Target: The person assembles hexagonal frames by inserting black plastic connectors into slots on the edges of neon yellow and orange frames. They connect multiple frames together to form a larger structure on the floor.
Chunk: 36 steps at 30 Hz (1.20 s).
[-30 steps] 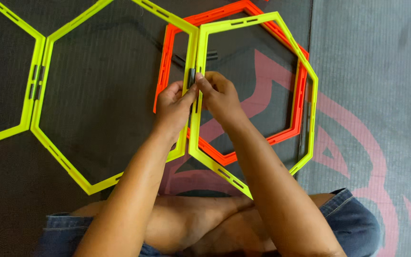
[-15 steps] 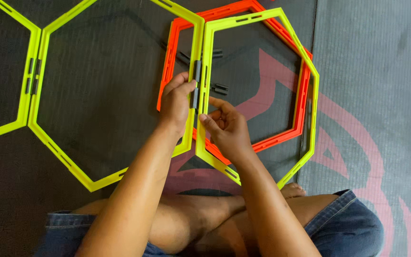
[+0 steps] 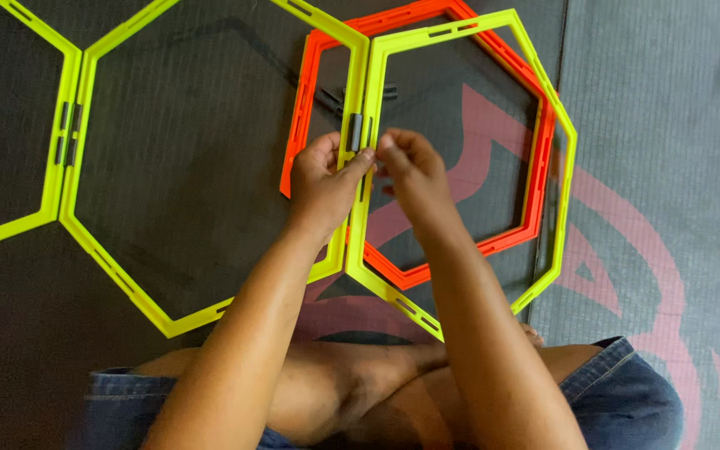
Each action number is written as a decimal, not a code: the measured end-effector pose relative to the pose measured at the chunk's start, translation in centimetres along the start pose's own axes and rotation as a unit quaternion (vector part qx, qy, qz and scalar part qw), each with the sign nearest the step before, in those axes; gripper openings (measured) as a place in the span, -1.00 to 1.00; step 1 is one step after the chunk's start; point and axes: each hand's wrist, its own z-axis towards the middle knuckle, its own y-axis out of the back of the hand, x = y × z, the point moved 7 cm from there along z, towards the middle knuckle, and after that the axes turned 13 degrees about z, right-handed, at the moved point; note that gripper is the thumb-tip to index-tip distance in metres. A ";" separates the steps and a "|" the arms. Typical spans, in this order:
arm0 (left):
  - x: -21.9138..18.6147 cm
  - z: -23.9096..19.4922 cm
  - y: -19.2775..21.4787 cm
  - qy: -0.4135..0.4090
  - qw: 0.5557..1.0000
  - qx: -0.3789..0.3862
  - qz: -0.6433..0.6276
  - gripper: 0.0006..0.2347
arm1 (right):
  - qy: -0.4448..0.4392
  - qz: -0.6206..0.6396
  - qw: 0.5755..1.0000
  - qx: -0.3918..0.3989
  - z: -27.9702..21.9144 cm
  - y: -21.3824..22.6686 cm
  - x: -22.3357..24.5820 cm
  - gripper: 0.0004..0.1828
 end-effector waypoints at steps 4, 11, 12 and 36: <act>-0.5 -0.2 0.4 0.017 1.000 -0.014 0.011 -0.78 | 0.000 0.012 1.000 0.013 2.4 -1.0 0.7 -0.61; 0.6 0.8 -0.3 0.006 0.999 0.023 0.031 -0.74 | -0.020 -0.028 0.998 0.048 3.4 -1.5 1.2 -0.73; 0.2 0.6 0.5 0.005 0.999 0.021 0.032 -0.74 | -0.020 -0.028 0.998 0.050 3.5 -1.7 1.2 -0.73; 4.7 1.6 -0.4 0.072 0.991 0.097 0.056 -0.85 | -0.108 -0.149 0.983 -0.024 11.2 0.8 -5.2 -0.75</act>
